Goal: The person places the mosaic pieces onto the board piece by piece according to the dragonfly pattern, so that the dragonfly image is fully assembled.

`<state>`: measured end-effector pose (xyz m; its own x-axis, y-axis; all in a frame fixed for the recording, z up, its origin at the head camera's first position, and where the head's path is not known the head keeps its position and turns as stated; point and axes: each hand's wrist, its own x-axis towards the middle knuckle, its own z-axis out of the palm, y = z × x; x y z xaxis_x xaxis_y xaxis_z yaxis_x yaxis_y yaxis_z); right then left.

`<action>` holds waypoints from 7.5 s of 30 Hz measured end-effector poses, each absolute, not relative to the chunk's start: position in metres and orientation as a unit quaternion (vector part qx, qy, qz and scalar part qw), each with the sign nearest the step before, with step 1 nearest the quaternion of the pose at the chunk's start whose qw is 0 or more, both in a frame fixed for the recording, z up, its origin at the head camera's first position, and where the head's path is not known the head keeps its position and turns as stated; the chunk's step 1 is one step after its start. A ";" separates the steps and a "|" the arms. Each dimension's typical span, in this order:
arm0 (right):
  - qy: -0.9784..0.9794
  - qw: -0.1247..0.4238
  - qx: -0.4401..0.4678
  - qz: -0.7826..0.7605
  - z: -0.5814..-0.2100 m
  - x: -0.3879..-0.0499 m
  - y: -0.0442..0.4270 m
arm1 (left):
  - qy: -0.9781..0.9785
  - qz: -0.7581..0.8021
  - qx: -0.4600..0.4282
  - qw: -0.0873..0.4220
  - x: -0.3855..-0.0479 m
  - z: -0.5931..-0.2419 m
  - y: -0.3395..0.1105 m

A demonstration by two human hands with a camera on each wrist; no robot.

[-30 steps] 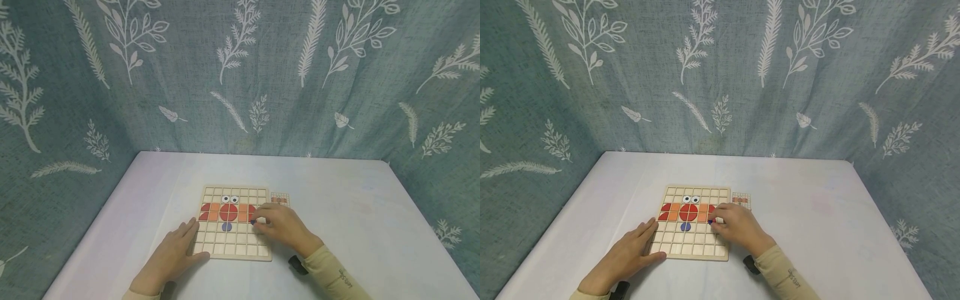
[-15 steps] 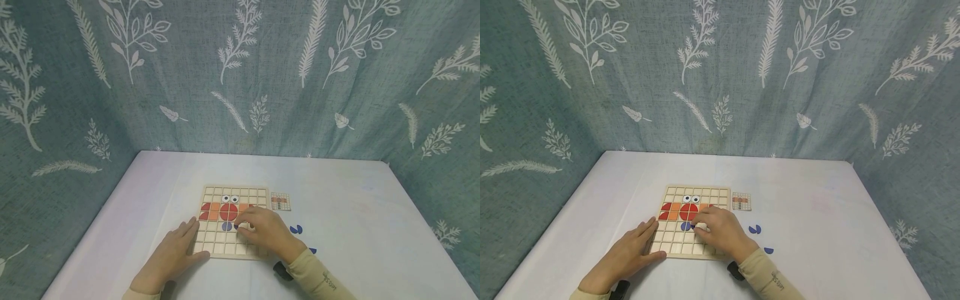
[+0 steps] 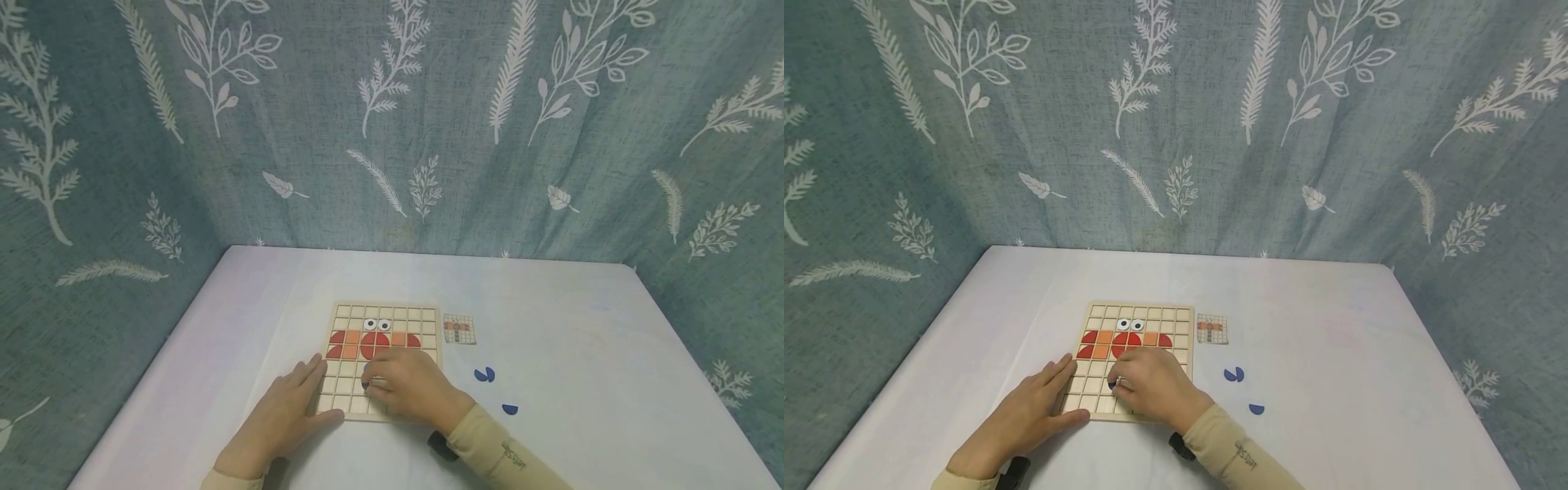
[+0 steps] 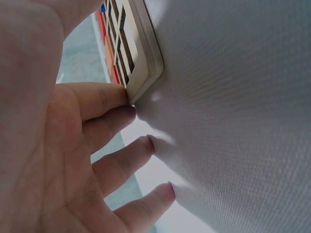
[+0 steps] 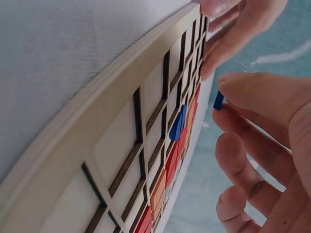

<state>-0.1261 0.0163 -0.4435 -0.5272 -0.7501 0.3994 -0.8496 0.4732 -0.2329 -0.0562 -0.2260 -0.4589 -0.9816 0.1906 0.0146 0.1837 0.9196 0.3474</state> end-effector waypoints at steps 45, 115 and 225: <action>-0.863 0.114 0.476 0.129 -0.451 -0.126 0.000 | 0.980 0.171 0.107 0.008 -0.055 -0.455 -0.227; -0.862 0.087 0.485 0.119 -0.448 -0.124 0.015 | 0.981 0.168 0.098 0.018 -0.054 -0.454 -0.225; -0.851 0.233 0.394 0.258 -0.441 -0.135 0.151 | 0.981 0.171 0.088 0.019 -0.056 -0.455 -0.224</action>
